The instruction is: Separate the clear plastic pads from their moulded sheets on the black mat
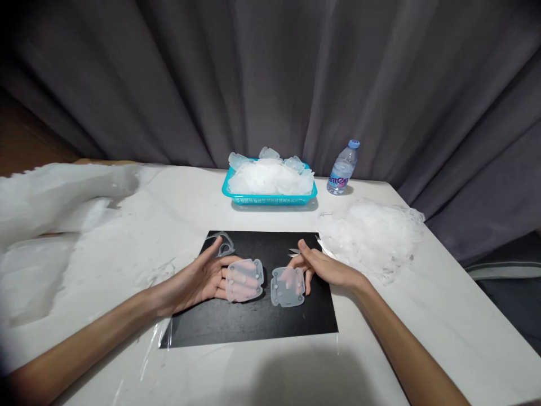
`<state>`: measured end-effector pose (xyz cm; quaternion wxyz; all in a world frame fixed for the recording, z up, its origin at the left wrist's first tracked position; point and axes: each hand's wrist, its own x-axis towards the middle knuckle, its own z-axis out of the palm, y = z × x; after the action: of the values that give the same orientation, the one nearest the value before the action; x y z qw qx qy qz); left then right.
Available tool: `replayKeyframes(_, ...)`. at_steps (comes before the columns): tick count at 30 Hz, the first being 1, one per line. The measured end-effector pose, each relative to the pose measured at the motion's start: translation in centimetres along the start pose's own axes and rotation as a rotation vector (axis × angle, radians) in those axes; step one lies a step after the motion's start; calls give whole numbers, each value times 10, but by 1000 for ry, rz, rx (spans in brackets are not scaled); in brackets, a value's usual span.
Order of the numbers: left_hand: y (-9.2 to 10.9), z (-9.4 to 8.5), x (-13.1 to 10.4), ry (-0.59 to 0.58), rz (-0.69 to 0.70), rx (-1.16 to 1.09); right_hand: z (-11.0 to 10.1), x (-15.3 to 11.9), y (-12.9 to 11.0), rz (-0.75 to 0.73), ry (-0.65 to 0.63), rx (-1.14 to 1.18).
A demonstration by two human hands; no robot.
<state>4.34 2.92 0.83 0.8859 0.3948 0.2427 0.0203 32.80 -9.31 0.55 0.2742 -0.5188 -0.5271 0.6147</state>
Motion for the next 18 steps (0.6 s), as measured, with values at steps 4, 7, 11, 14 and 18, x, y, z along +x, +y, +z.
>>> replayKeyframes(4, -2, -3, -1, 8, 1, -7, 1, 0, 1, -28, -5, -34)
replayKeyframes(7, -3, -3, -1, 8, 3, -15, 0, 1, 3, -74, -33, -67)
replayKeyframes(11, -4, -1, -2, 11, 8, 2, 1, 2, 5, -75, -36, -71)
replayKeyframes(14, -7, 1, -2, 27, 50, 104, 2, 4, 5, -77, -42, -72)
replayKeyframes(18, -14, 1, -1, 53, 159, 239, 4, 9, 4, -91, -31, -64)
